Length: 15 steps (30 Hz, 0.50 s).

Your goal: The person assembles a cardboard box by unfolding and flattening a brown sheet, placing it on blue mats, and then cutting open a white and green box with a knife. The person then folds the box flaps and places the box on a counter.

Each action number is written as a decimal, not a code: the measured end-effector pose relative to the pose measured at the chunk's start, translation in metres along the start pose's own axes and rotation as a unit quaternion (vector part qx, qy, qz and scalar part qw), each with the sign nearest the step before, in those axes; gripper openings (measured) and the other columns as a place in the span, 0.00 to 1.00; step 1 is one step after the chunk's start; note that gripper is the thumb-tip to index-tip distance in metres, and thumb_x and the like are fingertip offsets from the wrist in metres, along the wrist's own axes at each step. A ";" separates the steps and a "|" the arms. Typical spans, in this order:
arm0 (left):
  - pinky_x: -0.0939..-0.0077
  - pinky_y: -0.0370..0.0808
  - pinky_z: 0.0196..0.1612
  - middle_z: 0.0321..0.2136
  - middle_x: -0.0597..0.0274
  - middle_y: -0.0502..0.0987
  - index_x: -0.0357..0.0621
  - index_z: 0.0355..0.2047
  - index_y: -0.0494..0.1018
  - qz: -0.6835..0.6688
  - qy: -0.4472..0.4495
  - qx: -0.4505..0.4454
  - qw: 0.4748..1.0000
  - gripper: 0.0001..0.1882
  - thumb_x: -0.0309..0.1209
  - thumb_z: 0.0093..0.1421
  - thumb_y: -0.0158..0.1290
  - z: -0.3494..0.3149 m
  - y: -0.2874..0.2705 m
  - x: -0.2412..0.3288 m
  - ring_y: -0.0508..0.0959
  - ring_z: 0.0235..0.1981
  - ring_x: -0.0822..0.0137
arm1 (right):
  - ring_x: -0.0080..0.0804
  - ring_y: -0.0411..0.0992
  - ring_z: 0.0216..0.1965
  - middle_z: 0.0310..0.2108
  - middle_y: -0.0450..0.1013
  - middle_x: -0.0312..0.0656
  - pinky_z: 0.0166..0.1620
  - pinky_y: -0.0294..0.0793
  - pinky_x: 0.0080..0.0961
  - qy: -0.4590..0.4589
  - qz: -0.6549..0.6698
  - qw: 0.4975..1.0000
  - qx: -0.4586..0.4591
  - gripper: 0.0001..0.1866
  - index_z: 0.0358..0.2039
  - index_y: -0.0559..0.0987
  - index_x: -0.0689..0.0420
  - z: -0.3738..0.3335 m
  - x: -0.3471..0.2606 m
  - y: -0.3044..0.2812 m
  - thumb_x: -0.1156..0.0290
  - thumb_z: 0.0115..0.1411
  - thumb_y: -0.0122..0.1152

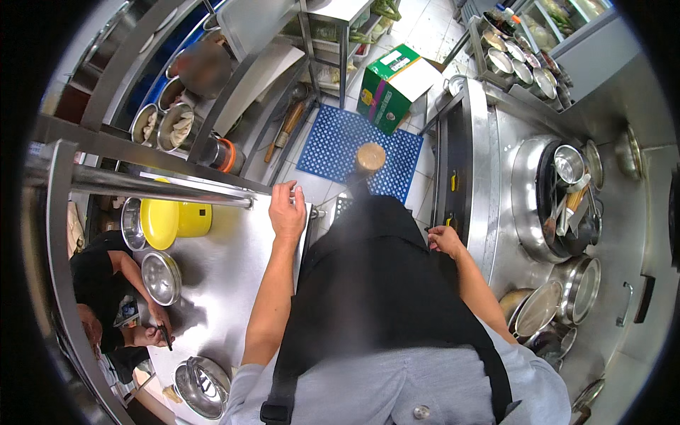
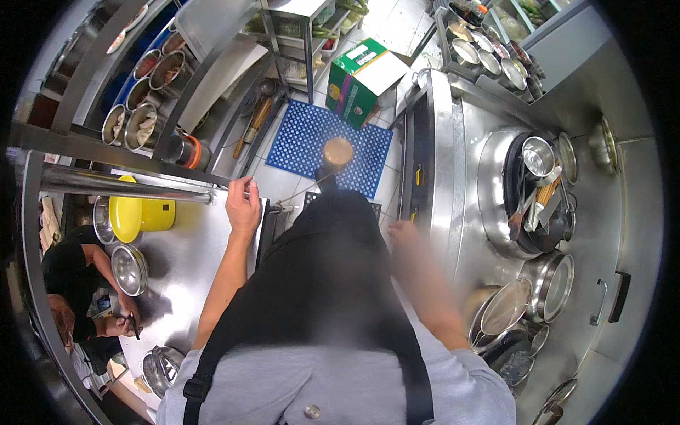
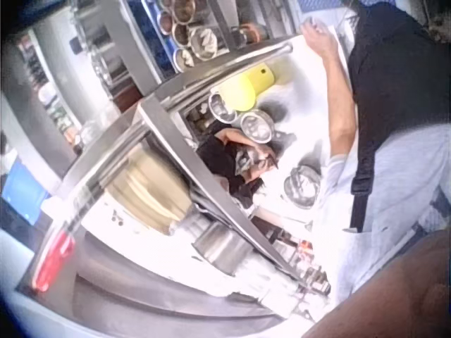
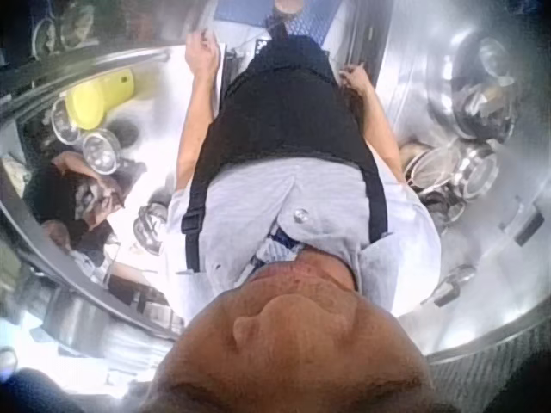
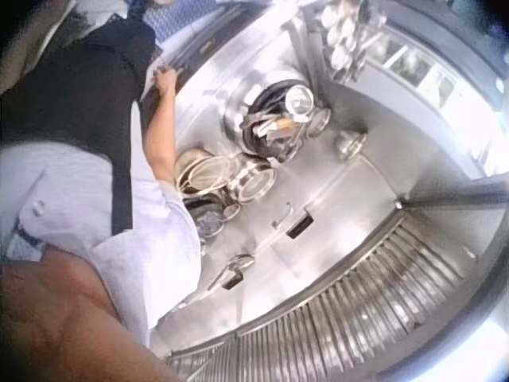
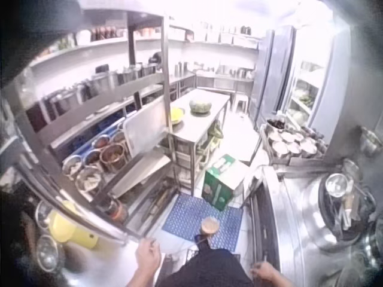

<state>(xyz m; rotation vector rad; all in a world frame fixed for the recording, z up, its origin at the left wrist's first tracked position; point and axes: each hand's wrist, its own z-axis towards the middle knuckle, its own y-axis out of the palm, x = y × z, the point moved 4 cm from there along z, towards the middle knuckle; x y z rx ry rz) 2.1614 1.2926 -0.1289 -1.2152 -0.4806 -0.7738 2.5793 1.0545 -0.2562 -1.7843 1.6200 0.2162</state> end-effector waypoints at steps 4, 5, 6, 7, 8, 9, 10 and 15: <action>0.70 0.76 0.29 0.36 0.56 0.76 0.39 0.42 0.76 -0.011 -0.014 0.007 1.000 0.08 0.24 0.62 0.55 -0.001 0.000 -0.007 0.79 0.30 0.64 | 0.21 0.70 0.21 0.25 0.74 0.33 0.23 0.72 0.21 -0.003 0.025 0.995 -0.100 0.09 0.44 0.79 0.62 0.002 0.039 0.012 0.72 0.66 0.58; 0.70 0.76 0.29 0.35 0.56 0.76 0.39 0.42 0.76 -0.019 -0.016 0.009 1.000 0.08 0.24 0.61 0.55 0.001 0.000 -0.008 0.78 0.29 0.64 | 0.21 0.70 0.21 0.24 0.73 0.33 0.23 0.71 0.21 -0.015 0.039 0.988 -0.146 0.09 0.43 0.79 0.62 0.003 0.046 0.015 0.72 0.66 0.58; 0.71 0.75 0.29 0.35 0.57 0.76 0.38 0.41 0.76 -0.029 -0.017 0.008 0.999 0.08 0.23 0.61 0.55 0.001 0.000 -0.006 0.78 0.29 0.64 | 0.22 0.69 0.20 0.23 0.71 0.32 0.21 0.71 0.22 0.096 -0.011 0.993 -0.071 0.08 0.41 0.79 0.61 0.012 0.072 0.016 0.71 0.67 0.57; 0.71 0.75 0.28 0.35 0.57 0.76 0.38 0.41 0.76 -0.032 -0.018 0.008 0.999 0.08 0.22 0.60 0.55 0.000 -0.001 -0.007 0.78 0.29 0.64 | 0.22 0.69 0.20 0.23 0.72 0.32 0.22 0.72 0.22 0.120 0.009 0.990 -0.073 0.08 0.41 0.79 0.61 0.012 0.068 0.021 0.71 0.67 0.57; 0.72 0.75 0.28 0.35 0.57 0.76 0.38 0.41 0.76 -0.025 -0.017 0.006 1.000 0.08 0.22 0.60 0.55 0.001 -0.002 -0.008 0.78 0.29 0.64 | 0.22 0.70 0.20 0.23 0.72 0.33 0.23 0.72 0.21 0.144 0.028 0.986 -0.076 0.07 0.41 0.79 0.60 0.011 0.065 0.024 0.71 0.66 0.58; 0.72 0.75 0.28 0.35 0.57 0.76 0.38 0.41 0.76 -0.018 -0.016 0.005 1.000 0.08 0.21 0.60 0.55 0.001 -0.002 -0.008 0.78 0.28 0.64 | 0.22 0.70 0.20 0.23 0.72 0.33 0.23 0.72 0.22 0.143 0.028 0.986 -0.076 0.07 0.41 0.79 0.59 0.012 0.059 0.026 0.70 0.66 0.58; 0.72 0.75 0.28 0.35 0.57 0.76 0.38 0.41 0.76 -0.013 -0.013 0.003 1.000 0.08 0.21 0.60 0.55 0.002 -0.002 -0.007 0.77 0.28 0.64 | 0.23 0.70 0.20 0.24 0.73 0.33 0.24 0.73 0.22 0.141 0.029 0.987 -0.074 0.07 0.41 0.79 0.59 0.016 0.054 0.025 0.70 0.66 0.58; 0.73 0.75 0.28 0.35 0.56 0.76 0.38 0.40 0.76 -0.018 -0.009 -0.004 1.000 0.09 0.20 0.59 0.55 0.004 -0.002 -0.006 0.76 0.28 0.64 | 0.22 0.70 0.20 0.25 0.75 0.33 0.25 0.73 0.21 0.078 0.050 0.995 -0.032 0.07 0.40 0.80 0.58 0.044 0.035 0.030 0.69 0.66 0.58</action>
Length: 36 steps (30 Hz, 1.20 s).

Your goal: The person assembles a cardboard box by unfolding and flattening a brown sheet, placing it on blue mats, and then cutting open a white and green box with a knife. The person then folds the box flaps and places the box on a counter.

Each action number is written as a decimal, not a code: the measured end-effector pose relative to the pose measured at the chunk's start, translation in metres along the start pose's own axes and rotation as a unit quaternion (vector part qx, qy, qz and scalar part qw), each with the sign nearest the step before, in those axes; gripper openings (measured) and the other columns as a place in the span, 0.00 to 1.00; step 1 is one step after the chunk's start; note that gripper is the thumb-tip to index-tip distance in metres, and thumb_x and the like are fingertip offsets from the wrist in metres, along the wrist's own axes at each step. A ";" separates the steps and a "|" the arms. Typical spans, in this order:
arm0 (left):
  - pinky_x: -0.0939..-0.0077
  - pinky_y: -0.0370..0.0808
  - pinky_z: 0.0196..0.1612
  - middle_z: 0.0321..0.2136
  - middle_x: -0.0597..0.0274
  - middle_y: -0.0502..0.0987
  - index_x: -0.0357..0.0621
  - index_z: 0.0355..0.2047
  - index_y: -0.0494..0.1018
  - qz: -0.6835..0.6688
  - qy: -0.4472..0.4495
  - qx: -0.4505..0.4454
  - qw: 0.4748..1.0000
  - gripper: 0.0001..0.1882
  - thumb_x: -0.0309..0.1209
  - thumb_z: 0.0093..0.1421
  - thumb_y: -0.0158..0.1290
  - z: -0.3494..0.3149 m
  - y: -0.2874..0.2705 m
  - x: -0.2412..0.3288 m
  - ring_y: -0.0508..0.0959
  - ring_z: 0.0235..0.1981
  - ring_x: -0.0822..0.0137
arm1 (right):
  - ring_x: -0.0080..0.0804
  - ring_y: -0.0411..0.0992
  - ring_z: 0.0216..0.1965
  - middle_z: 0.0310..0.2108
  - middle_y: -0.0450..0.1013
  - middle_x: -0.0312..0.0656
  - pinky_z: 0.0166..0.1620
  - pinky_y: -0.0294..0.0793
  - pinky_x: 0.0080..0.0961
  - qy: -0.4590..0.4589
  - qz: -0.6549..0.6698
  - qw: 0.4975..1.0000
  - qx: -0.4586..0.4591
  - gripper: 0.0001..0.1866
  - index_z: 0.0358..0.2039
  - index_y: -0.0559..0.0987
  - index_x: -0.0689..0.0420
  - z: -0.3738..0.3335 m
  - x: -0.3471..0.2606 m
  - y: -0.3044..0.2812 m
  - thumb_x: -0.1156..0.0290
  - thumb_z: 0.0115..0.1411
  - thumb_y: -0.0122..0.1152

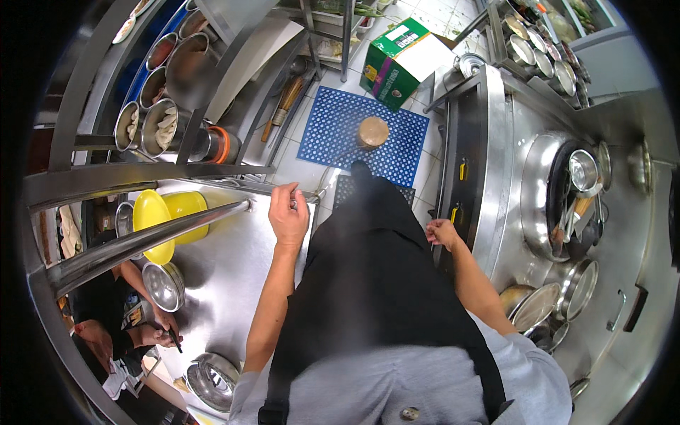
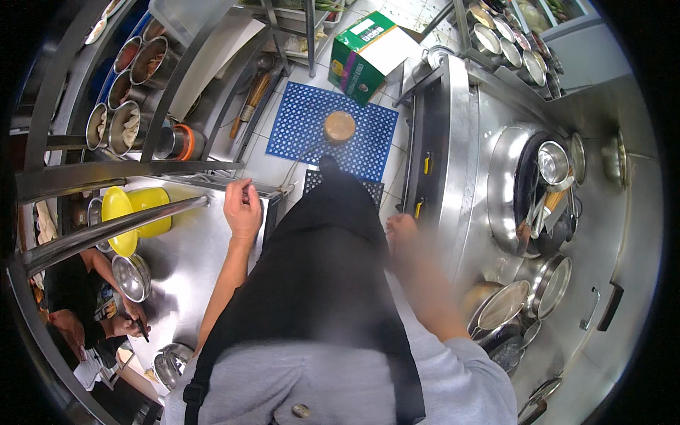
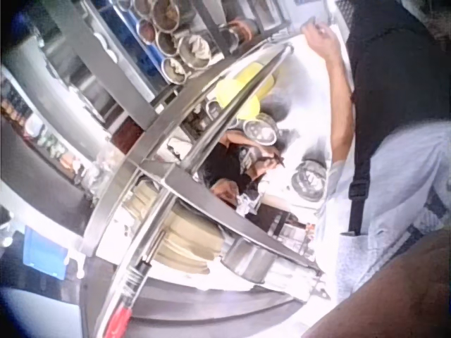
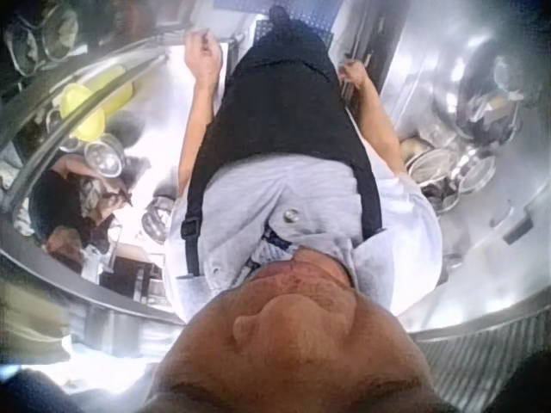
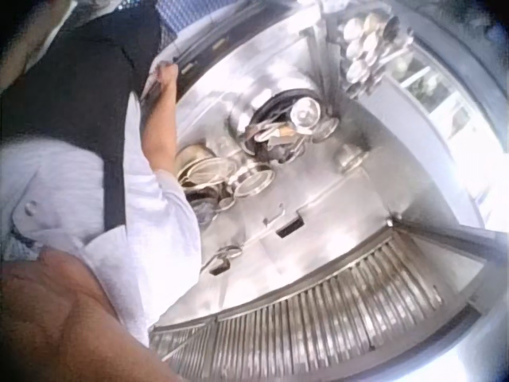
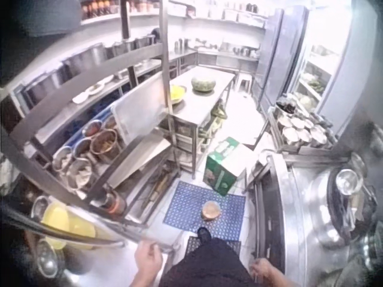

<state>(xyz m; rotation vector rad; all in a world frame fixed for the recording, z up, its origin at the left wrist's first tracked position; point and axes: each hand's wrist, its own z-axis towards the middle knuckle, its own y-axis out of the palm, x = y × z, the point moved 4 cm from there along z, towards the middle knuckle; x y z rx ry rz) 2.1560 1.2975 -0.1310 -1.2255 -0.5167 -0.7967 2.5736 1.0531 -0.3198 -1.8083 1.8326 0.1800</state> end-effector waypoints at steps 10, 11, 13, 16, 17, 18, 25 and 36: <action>0.71 0.74 0.28 0.34 0.56 0.75 0.39 0.41 0.76 -0.005 -0.017 0.000 1.000 0.09 0.20 0.60 0.54 -0.002 0.004 -0.003 0.75 0.27 0.62 | 0.20 0.68 0.18 0.24 0.77 0.33 0.22 0.68 0.21 -0.058 -0.057 0.997 -0.008 0.10 0.40 0.84 0.61 0.025 -0.018 0.015 0.69 0.65 0.59; 0.71 0.73 0.28 0.34 0.56 0.75 0.39 0.41 0.76 -0.005 -0.017 -0.002 1.000 0.09 0.20 0.60 0.54 -0.001 0.002 -0.003 0.74 0.27 0.62 | 0.19 0.69 0.18 0.25 0.77 0.33 0.22 0.68 0.21 -0.061 -0.041 0.997 -0.012 0.10 0.40 0.84 0.61 0.030 -0.022 0.016 0.70 0.65 0.60; 0.71 0.73 0.27 0.35 0.56 0.75 0.38 0.41 0.75 0.005 -0.005 0.006 1.000 0.08 0.20 0.60 0.54 0.000 0.000 0.001 0.74 0.27 0.62 | 0.21 0.73 0.20 0.25 0.77 0.35 0.22 0.69 0.22 -0.052 -0.040 0.998 0.019 0.09 0.40 0.84 0.62 0.041 -0.030 0.007 0.70 0.63 0.63; 0.66 0.75 0.39 0.41 0.50 0.74 0.37 0.42 0.75 0.011 -0.007 0.031 0.999 0.10 0.20 0.60 0.55 0.000 -0.001 0.007 0.76 0.38 0.55 | 0.28 0.79 0.28 0.27 0.80 0.42 0.29 0.76 0.28 -0.058 -0.112 0.986 0.109 0.13 0.41 0.84 0.62 0.074 -0.040 -0.014 0.68 0.58 0.68; 0.65 0.74 0.43 0.42 0.49 0.74 0.36 0.43 0.75 0.033 0.028 0.054 0.998 0.10 0.20 0.60 0.55 0.004 -0.001 0.014 0.75 0.41 0.53 | 0.30 0.79 0.31 0.29 0.81 0.43 0.33 0.77 0.29 -0.088 -0.143 0.976 0.136 0.14 0.41 0.84 0.62 0.081 -0.055 -0.021 0.67 0.57 0.69; 0.63 0.74 0.47 0.43 0.47 0.74 0.36 0.43 0.75 0.053 0.062 0.076 0.994 0.11 0.20 0.59 0.56 0.008 0.000 0.021 0.75 0.44 0.51 | 0.31 0.80 0.33 0.30 0.81 0.44 0.36 0.78 0.30 -0.116 -0.173 0.964 0.163 0.15 0.41 0.84 0.61 0.092 -0.074 -0.030 0.67 0.56 0.69; 0.64 0.74 0.47 0.41 0.49 0.74 0.34 0.43 0.75 0.086 -0.017 0.017 0.996 0.11 0.21 0.59 0.57 0.021 0.021 0.012 0.75 0.41 0.53 | 0.31 0.79 0.36 0.36 0.82 0.45 0.41 0.78 0.30 -0.150 -0.052 0.977 0.144 0.19 0.45 0.82 0.62 0.183 -0.217 -0.068 0.66 0.54 0.71; 0.73 0.80 0.37 0.40 0.55 0.75 0.36 0.42 0.77 0.055 -0.220 -0.175 0.958 0.11 0.21 0.57 0.58 0.199 0.213 0.018 0.80 0.36 0.63 | 0.53 0.62 0.66 0.63 0.64 0.63 0.66 0.63 0.38 0.040 0.188 0.945 0.263 0.53 0.67 0.59 0.68 0.414 -0.380 -0.149 0.56 0.48 0.76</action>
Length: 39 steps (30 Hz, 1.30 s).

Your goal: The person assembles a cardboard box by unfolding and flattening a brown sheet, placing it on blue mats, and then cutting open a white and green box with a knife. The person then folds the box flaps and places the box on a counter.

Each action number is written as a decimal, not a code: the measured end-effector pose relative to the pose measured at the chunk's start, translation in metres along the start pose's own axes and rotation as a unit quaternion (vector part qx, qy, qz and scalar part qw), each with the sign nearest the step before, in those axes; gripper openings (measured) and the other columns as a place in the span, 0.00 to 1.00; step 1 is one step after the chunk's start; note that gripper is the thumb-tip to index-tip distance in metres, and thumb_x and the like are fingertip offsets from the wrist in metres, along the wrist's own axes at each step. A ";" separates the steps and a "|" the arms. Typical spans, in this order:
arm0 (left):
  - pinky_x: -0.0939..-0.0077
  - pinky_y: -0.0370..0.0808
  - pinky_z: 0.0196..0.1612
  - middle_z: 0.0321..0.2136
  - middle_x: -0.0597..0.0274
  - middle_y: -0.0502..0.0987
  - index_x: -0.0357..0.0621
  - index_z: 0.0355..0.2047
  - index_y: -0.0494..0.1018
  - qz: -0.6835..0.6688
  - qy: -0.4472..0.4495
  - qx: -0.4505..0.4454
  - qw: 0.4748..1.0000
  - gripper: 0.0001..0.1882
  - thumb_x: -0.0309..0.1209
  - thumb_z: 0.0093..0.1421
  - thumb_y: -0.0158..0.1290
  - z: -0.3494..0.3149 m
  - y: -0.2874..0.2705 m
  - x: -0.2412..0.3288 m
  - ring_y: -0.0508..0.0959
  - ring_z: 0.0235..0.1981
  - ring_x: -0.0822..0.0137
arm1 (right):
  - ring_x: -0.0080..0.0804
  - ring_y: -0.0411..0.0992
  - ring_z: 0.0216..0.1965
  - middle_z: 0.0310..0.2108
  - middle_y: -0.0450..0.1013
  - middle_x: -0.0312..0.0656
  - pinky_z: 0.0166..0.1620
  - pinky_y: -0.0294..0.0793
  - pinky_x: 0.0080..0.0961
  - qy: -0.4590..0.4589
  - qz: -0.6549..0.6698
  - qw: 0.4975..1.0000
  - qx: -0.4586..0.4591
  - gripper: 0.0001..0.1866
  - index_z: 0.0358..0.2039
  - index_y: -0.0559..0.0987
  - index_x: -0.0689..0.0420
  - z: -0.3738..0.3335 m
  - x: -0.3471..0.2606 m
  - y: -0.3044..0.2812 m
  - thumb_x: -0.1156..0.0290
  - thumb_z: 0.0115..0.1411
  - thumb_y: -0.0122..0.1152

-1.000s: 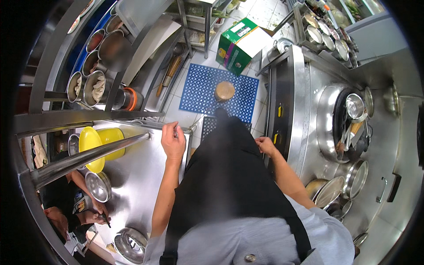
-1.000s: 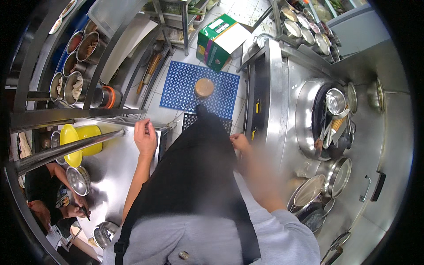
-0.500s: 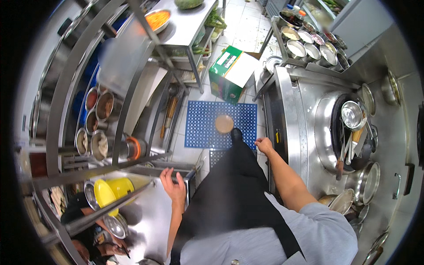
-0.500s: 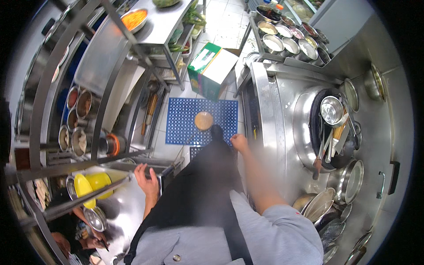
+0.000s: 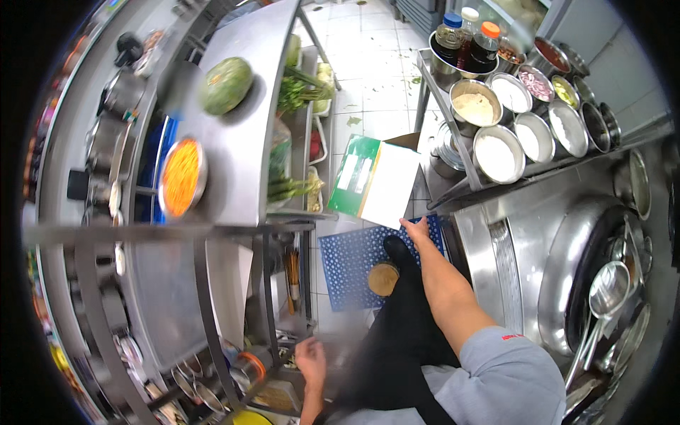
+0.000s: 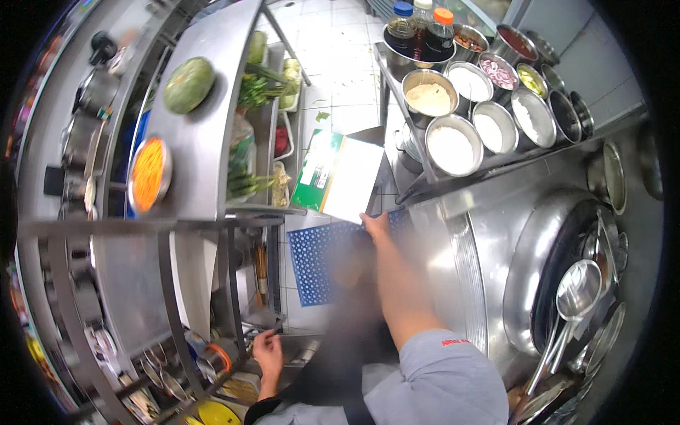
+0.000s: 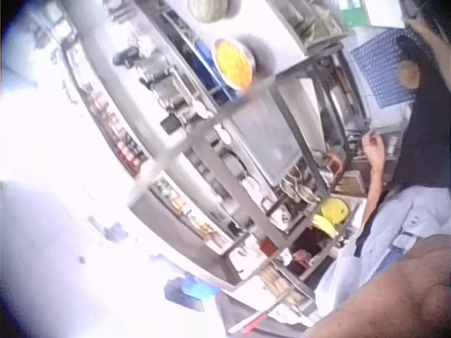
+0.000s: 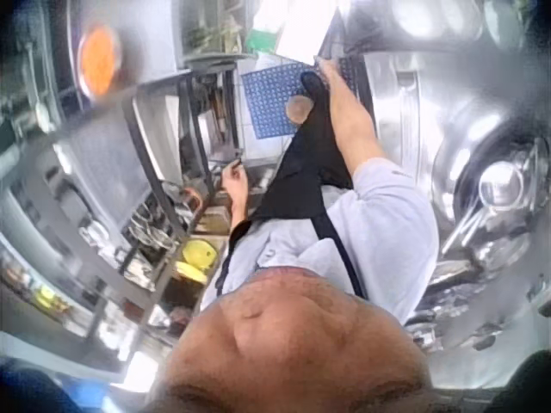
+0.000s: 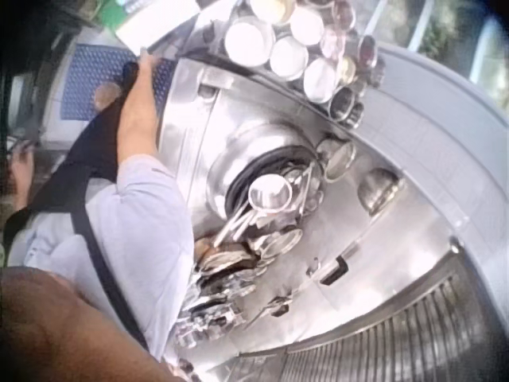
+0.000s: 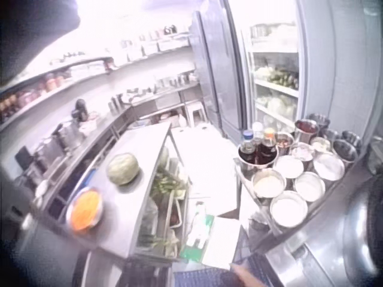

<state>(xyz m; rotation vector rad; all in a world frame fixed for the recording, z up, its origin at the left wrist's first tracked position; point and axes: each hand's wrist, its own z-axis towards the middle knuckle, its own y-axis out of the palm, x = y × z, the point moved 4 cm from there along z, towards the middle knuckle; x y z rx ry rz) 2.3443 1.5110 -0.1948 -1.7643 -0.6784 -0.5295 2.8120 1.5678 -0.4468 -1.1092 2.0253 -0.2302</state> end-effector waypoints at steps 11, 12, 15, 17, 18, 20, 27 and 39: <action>0.55 0.72 0.57 0.54 0.32 0.72 0.28 0.59 0.66 0.214 0.194 -0.146 0.946 0.40 0.49 0.57 0.62 0.341 0.284 0.295 0.76 0.52 0.38 | 0.58 0.76 0.46 0.41 0.78 0.60 0.48 0.75 0.45 -0.243 0.146 0.954 -0.098 0.14 0.44 0.79 0.61 0.008 -0.136 0.102 0.68 0.59 0.60; 0.54 0.72 0.56 0.56 0.31 0.70 0.27 0.59 0.66 0.280 0.161 -0.170 0.931 0.43 0.52 0.56 0.62 0.353 0.298 0.304 0.75 0.52 0.37 | 0.61 0.75 0.46 0.42 0.76 0.62 0.46 0.74 0.49 -0.223 0.057 0.961 -0.151 0.14 0.46 0.77 0.61 0.002 -0.145 0.108 0.70 0.61 0.57; 0.49 0.74 0.53 0.48 0.28 0.75 0.28 0.51 0.70 0.368 0.123 -0.208 0.898 0.32 0.46 0.58 0.58 0.377 0.318 0.290 0.78 0.48 0.36 | 0.57 0.76 0.40 0.36 0.77 0.59 0.43 0.75 0.45 -0.274 0.066 0.956 -0.083 0.16 0.46 0.76 0.62 -0.032 -0.143 0.113 0.67 0.60 0.62; 0.47 0.75 0.50 0.41 0.28 0.78 0.30 0.46 0.72 0.348 0.091 -0.227 0.905 0.24 0.40 0.59 0.56 0.393 0.318 0.271 0.79 0.43 0.35 | 0.47 0.77 0.38 0.36 0.77 0.53 0.43 0.75 0.41 -0.292 0.207 0.914 -0.192 0.18 0.47 0.77 0.61 -0.036 -0.132 0.118 0.65 0.59 0.66; 0.45 0.76 0.46 0.32 0.30 0.79 0.31 0.42 0.73 0.309 0.145 -0.194 0.920 0.15 0.31 0.60 0.51 0.395 0.308 0.263 0.80 0.38 0.33 | 0.42 0.78 0.37 0.36 0.78 0.50 0.43 0.75 0.38 -0.299 0.276 0.880 -0.244 0.20 0.47 0.77 0.61 -0.033 -0.126 0.119 0.64 0.58 0.68; 0.45 0.76 0.46 0.32 0.29 0.79 0.31 0.40 0.72 0.314 0.145 -0.194 0.918 0.12 0.29 0.61 0.49 0.396 0.296 0.257 0.80 0.39 0.33 | 0.34 0.76 0.42 0.38 0.78 0.44 0.48 0.75 0.30 -0.201 0.286 0.908 -0.233 0.21 0.49 0.78 0.59 -0.002 -0.115 0.105 0.62 0.59 0.68; 0.42 0.75 0.42 0.29 0.28 0.77 0.31 0.35 0.70 0.306 0.141 -0.181 0.924 0.09 0.28 0.61 0.48 0.396 0.292 0.252 0.79 0.35 0.32 | 0.55 0.70 0.56 0.60 0.64 0.60 0.59 0.71 0.39 0.073 -0.123 0.989 -0.025 0.30 0.60 0.69 0.55 0.155 -0.048 0.131 0.70 0.57 0.65; 0.45 0.73 0.38 0.31 0.35 0.77 0.35 0.39 0.70 0.259 0.088 -0.174 0.946 0.07 0.25 0.62 0.51 0.395 0.298 0.238 0.77 0.35 0.33 | 0.58 0.64 0.63 0.65 0.60 0.64 0.65 0.64 0.41 0.046 0.017 0.992 0.118 0.56 0.72 0.47 0.60 0.411 -0.078 0.124 0.65 0.50 0.74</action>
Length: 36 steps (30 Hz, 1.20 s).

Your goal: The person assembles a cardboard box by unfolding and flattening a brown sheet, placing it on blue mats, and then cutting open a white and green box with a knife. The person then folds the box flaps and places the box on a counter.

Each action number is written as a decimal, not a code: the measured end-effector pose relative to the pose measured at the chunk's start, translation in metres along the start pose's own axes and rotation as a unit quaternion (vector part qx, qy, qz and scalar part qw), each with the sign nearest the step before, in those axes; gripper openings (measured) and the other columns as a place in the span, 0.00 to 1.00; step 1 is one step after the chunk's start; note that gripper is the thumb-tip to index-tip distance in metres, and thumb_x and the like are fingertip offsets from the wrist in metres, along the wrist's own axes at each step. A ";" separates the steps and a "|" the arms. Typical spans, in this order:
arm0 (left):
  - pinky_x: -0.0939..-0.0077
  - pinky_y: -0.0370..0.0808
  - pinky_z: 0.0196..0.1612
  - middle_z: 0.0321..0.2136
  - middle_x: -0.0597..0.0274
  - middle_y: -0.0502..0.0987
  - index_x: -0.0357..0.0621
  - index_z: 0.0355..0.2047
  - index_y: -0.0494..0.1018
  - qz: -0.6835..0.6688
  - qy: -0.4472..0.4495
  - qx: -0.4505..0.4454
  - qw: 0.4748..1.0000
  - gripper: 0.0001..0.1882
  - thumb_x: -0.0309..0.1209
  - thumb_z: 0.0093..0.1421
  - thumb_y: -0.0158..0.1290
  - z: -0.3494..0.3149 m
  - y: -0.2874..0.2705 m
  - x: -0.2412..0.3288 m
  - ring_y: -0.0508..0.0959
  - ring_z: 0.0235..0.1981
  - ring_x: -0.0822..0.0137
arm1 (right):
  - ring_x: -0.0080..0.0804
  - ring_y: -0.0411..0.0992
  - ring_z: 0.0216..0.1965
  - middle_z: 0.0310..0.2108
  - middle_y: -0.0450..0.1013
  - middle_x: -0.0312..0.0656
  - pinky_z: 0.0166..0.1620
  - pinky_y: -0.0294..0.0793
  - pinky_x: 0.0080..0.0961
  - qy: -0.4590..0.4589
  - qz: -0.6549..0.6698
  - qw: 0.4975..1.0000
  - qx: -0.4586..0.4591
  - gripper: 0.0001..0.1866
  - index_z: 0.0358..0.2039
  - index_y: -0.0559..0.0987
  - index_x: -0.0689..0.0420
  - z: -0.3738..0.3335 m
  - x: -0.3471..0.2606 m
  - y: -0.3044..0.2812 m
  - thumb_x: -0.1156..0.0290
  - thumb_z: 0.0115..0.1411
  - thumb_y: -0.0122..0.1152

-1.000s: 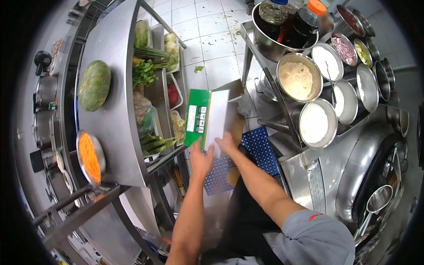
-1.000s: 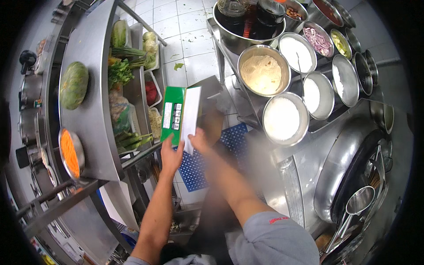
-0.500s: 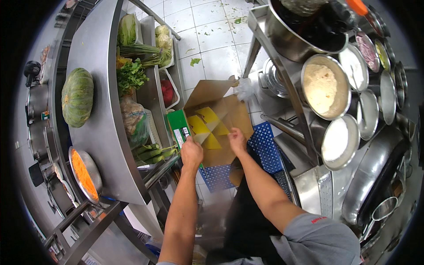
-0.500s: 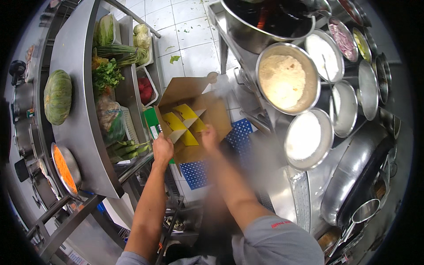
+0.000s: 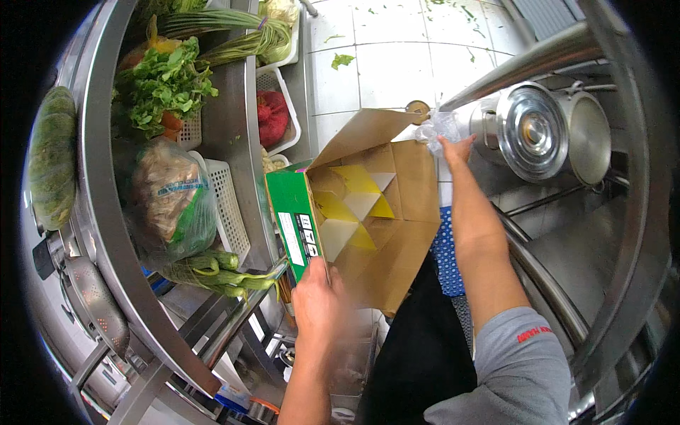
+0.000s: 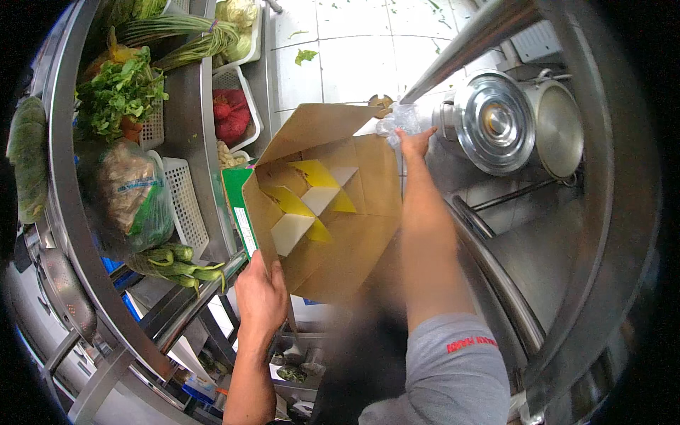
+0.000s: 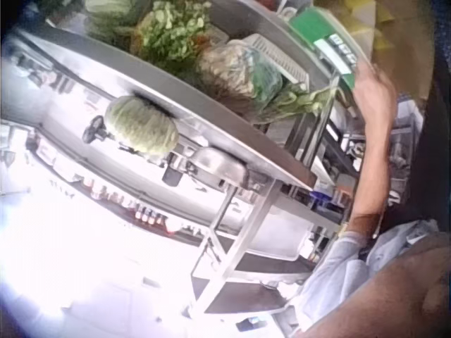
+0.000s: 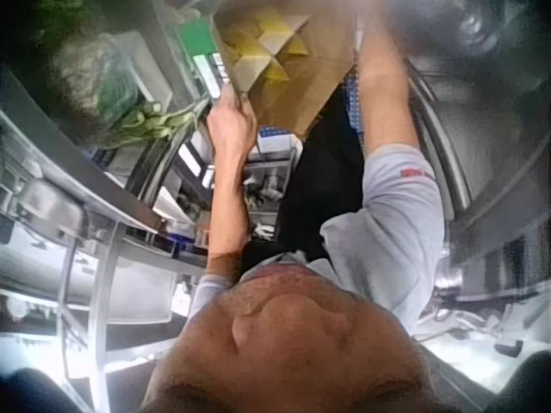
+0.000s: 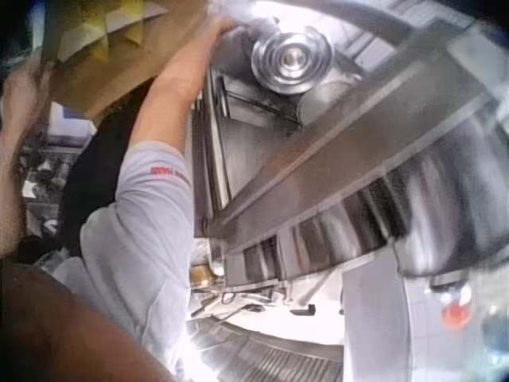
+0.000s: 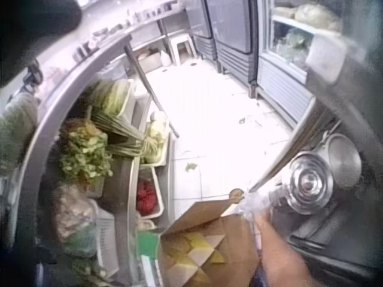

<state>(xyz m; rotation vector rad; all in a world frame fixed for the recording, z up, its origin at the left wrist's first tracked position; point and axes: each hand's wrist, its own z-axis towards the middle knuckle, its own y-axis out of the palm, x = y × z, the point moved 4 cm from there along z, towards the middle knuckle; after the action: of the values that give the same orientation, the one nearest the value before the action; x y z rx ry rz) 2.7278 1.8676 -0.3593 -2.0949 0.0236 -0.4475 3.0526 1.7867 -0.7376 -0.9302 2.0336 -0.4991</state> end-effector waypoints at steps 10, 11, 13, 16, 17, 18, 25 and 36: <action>0.46 0.74 0.39 0.34 0.35 0.78 0.37 0.41 0.71 -0.041 0.004 -0.015 0.999 0.08 0.27 0.64 0.50 0.013 -0.005 0.005 0.78 0.36 0.34 | 0.48 0.58 0.69 0.67 0.61 0.55 0.70 0.56 0.39 -0.162 -0.080 0.919 -0.349 0.43 0.66 0.65 0.60 -0.133 0.049 0.096 0.54 0.54 0.69; 0.53 0.75 0.44 0.39 0.37 0.79 0.39 0.52 0.72 -0.022 -0.010 -0.047 0.999 0.15 0.24 0.64 0.50 0.013 -0.010 0.007 0.78 0.42 0.36 | 0.48 0.56 0.70 0.69 0.58 0.55 0.71 0.55 0.39 -0.240 -0.064 0.857 -0.453 0.49 0.68 0.63 0.59 -0.175 0.051 0.105 0.49 0.51 0.72; 0.52 0.75 0.44 0.39 0.37 0.79 0.39 0.52 0.72 -0.055 -0.034 -0.057 0.996 0.16 0.24 0.64 0.50 -0.002 -0.020 -0.004 0.78 0.43 0.36 | 0.54 0.66 0.59 0.56 0.70 0.57 0.64 0.63 0.42 -0.307 -0.142 0.819 -0.463 0.39 0.58 0.75 0.57 -0.258 0.042 0.101 0.48 0.49 0.73; 0.45 0.74 0.43 0.35 0.34 0.79 0.39 0.47 0.73 -0.029 -0.014 -0.046 0.998 0.14 0.31 0.64 0.49 -0.012 -0.023 0.013 0.79 0.39 0.34 | 0.55 0.69 0.51 0.45 0.74 0.55 0.58 0.67 0.44 -0.294 -0.116 0.912 -0.262 0.26 0.48 0.81 0.57 -0.248 0.063 0.088 0.55 0.53 0.70; 0.45 0.74 0.43 0.35 0.33 0.79 0.39 0.47 0.73 -0.032 -0.024 -0.039 0.998 0.13 0.32 0.65 0.49 -0.023 -0.027 0.008 0.79 0.39 0.34 | 0.55 0.69 0.50 0.43 0.74 0.54 0.56 0.67 0.44 -0.285 -0.075 0.936 -0.194 0.21 0.46 0.81 0.58 -0.257 0.063 0.065 0.59 0.55 0.68; 0.44 0.74 0.44 0.35 0.33 0.79 0.39 0.46 0.73 -0.034 -0.032 -0.031 0.998 0.13 0.33 0.65 0.48 -0.032 -0.032 0.005 0.78 0.39 0.34 | 0.55 0.70 0.48 0.41 0.75 0.53 0.55 0.68 0.44 -0.275 -0.030 0.953 -0.124 0.16 0.43 0.81 0.58 -0.266 0.062 0.040 0.63 0.57 0.65; 0.42 0.73 0.41 0.31 0.33 0.78 0.35 0.38 0.72 -0.064 0.026 0.023 0.997 0.10 0.29 0.62 0.46 -0.108 -0.090 -0.005 0.78 0.35 0.32 | 0.36 0.76 0.39 0.39 0.81 0.48 0.45 0.73 0.35 -0.206 0.183 0.953 -0.130 0.15 0.41 0.80 0.66 -0.304 0.076 -0.095 0.65 0.65 0.61; 0.41 0.75 0.42 0.29 0.33 0.78 0.34 0.42 0.72 -0.078 0.096 0.059 0.991 0.14 0.32 0.63 0.45 -0.277 -0.160 -0.009 0.79 0.35 0.34 | 0.29 0.72 0.45 0.44 0.77 0.41 0.51 0.70 0.27 -0.338 0.264 0.892 -0.145 0.15 0.50 0.76 0.66 -0.441 -0.009 -0.278 0.69 0.69 0.56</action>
<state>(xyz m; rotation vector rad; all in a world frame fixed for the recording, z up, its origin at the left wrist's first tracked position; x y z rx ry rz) 2.6046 1.7286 -0.0989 -1.9382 -0.0532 -0.7269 2.8179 1.6208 -0.3029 -0.5551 1.6143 0.3972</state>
